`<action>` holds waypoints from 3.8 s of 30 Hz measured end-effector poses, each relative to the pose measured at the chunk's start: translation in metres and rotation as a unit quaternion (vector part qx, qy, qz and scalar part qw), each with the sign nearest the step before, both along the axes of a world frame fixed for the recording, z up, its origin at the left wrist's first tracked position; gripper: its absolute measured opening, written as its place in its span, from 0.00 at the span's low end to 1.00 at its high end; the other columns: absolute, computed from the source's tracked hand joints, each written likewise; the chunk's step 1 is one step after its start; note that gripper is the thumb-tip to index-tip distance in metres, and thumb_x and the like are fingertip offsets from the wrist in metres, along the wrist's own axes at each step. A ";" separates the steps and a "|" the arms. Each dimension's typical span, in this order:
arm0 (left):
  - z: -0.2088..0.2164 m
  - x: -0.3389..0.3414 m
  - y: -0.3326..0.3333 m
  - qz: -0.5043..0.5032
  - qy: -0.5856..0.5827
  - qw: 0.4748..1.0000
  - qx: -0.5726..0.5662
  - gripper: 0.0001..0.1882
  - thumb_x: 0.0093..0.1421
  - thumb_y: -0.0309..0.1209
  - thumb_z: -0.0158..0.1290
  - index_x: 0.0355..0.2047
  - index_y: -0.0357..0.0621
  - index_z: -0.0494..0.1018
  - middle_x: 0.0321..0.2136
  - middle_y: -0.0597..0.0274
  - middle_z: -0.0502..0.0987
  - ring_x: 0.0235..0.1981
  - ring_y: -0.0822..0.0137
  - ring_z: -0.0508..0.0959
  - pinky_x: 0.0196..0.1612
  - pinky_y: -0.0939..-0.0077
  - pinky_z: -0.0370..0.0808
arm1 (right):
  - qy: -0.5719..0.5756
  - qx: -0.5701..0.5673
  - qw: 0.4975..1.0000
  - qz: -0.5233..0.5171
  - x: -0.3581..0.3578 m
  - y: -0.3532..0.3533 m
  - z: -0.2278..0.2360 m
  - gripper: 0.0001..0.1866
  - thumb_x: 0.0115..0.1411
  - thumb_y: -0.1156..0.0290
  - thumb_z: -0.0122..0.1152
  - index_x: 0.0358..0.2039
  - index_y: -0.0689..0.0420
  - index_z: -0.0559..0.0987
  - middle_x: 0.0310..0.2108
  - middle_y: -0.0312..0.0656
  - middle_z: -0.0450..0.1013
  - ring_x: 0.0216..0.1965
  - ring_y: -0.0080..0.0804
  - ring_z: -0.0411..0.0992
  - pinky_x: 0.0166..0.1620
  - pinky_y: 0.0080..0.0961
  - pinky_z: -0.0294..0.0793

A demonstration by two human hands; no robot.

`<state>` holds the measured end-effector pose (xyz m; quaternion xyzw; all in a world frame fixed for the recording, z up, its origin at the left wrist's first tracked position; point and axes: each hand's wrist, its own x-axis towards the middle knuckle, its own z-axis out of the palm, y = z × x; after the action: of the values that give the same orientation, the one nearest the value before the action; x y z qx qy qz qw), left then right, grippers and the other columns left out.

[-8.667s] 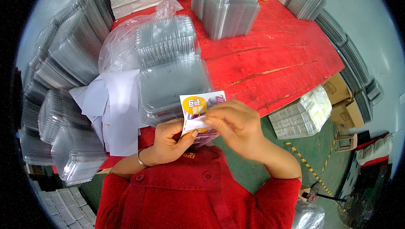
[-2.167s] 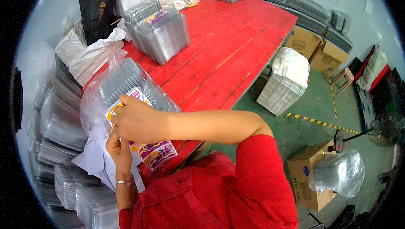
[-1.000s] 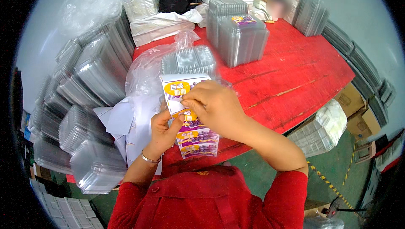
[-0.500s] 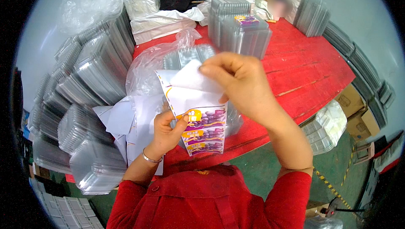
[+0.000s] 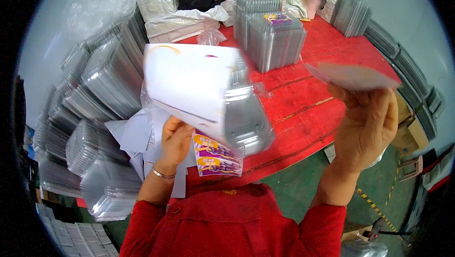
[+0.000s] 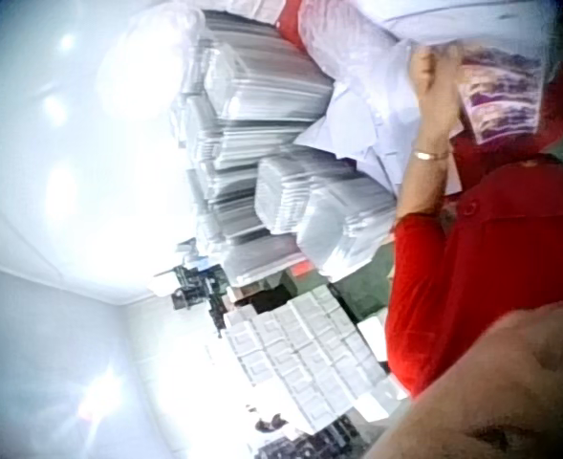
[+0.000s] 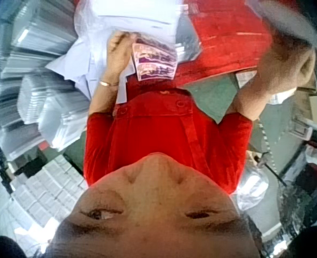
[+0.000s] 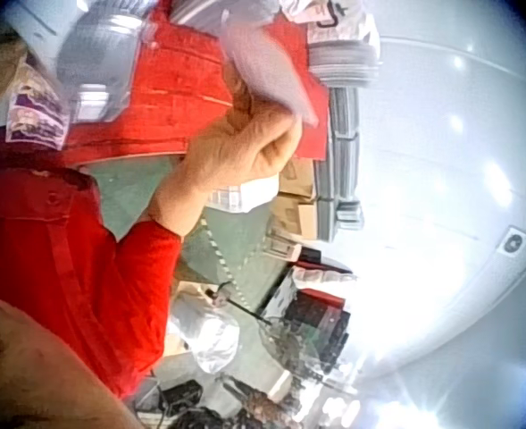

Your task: The person peels labels from a sheet and applies them to the center of clear plastic food containers one by one.

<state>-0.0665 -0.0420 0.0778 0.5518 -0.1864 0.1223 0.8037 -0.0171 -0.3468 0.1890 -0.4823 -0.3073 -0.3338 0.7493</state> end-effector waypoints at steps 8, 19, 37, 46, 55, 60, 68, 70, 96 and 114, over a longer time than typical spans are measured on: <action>0.025 0.015 0.055 -0.214 0.076 0.935 -0.274 0.11 0.61 0.38 0.47 0.34 0.42 0.67 0.64 0.33 0.35 0.64 0.39 0.48 0.36 0.52 0.78 | -0.034 -0.249 0.927 -0.279 -0.023 0.022 -0.082 0.09 0.59 0.76 0.51 0.34 0.69 0.75 0.36 0.55 0.74 0.40 0.45 0.74 0.46 0.38 0.74; 0.018 0.036 0.073 -0.388 0.046 0.849 -0.355 0.12 0.62 0.34 0.46 0.38 0.35 0.66 0.62 0.30 0.29 0.65 0.39 0.40 0.35 0.46 0.79 | -0.119 -0.375 0.900 -0.189 -0.020 0.116 -0.144 0.14 0.44 0.82 0.66 0.34 0.69 0.76 0.38 0.52 0.72 0.44 0.50 0.73 0.46 0.36 0.75; 0.013 0.035 0.068 -0.322 0.025 0.889 -0.325 0.09 0.62 0.33 0.47 0.35 0.41 0.62 0.61 0.25 0.35 0.65 0.38 0.44 0.37 0.53 0.80 | -0.043 -0.445 0.870 -0.208 -0.016 0.143 -0.148 0.14 0.44 0.80 0.67 0.34 0.67 0.77 0.37 0.48 0.74 0.45 0.44 0.73 0.45 0.32 0.75; 0.015 0.032 0.066 -0.280 0.040 0.906 -0.314 0.08 0.63 0.32 0.46 0.35 0.42 0.61 0.61 0.24 0.37 0.64 0.39 0.47 0.35 0.57 0.81 | -0.046 -0.470 0.861 -0.189 -0.014 0.141 -0.149 0.12 0.49 0.77 0.63 0.34 0.68 0.75 0.38 0.50 0.72 0.46 0.46 0.71 0.46 0.33 0.73; 0.015 0.027 0.062 -0.268 0.038 0.908 -0.320 0.08 0.63 0.33 0.45 0.32 0.44 0.60 0.62 0.27 0.40 0.64 0.40 0.49 0.35 0.58 0.81 | -0.026 -0.549 0.821 -0.154 -0.017 0.140 -0.141 0.14 0.49 0.76 0.62 0.37 0.67 0.75 0.41 0.50 0.71 0.48 0.47 0.68 0.49 0.34 0.70; 0.015 0.026 0.062 -0.277 0.040 0.905 -0.320 0.10 0.63 0.35 0.45 0.30 0.42 0.60 0.62 0.29 0.40 0.64 0.40 0.47 0.34 0.58 0.80 | 0.008 -0.596 0.787 -0.158 -0.026 0.143 -0.126 0.19 0.51 0.67 0.63 0.40 0.65 0.75 0.43 0.48 0.70 0.50 0.46 0.66 0.50 0.38 0.68; 0.010 0.028 0.059 -0.294 0.032 0.898 -0.325 0.13 0.62 0.39 0.45 0.33 0.39 0.64 0.63 0.33 0.40 0.64 0.40 0.47 0.33 0.59 0.80 | 0.008 -0.665 0.726 -0.175 -0.025 0.122 -0.118 0.24 0.53 0.53 0.59 0.47 0.54 0.75 0.51 0.38 0.68 0.56 0.43 0.61 0.57 0.58 0.52; 0.012 0.028 0.058 -0.291 0.041 0.901 -0.320 0.13 0.61 0.38 0.47 0.34 0.40 0.64 0.64 0.35 0.40 0.64 0.40 0.48 0.34 0.59 0.80 | -0.019 -0.649 0.748 -0.136 -0.019 0.115 -0.118 0.24 0.55 0.54 0.58 0.49 0.54 0.74 0.54 0.40 0.66 0.58 0.43 0.60 0.59 0.54 0.50; 0.015 0.006 0.063 -0.228 0.068 0.923 -0.304 0.08 0.62 0.34 0.45 0.35 0.42 0.63 0.63 0.31 0.33 0.66 0.45 0.44 0.33 0.64 0.79 | 0.052 -0.633 0.766 -0.096 0.025 0.014 -0.146 0.30 0.50 0.57 0.64 0.50 0.62 0.72 0.56 0.50 0.64 0.57 0.45 0.61 0.59 0.47 0.56; 0.008 0.011 0.062 -0.260 0.068 0.906 -0.328 0.08 0.62 0.34 0.45 0.35 0.43 0.64 0.64 0.34 0.37 0.66 0.46 0.44 0.40 0.58 0.77 | 0.216 -0.377 0.901 0.002 0.018 0.041 -0.138 0.23 0.51 0.69 0.66 0.47 0.63 0.74 0.46 0.52 0.72 0.49 0.43 0.70 0.52 0.34 0.66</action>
<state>-0.0556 0.0204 0.0856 0.1962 -0.2175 -0.0742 0.9533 0.0005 -0.3059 0.0507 -0.7885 -0.2419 -0.0790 0.5600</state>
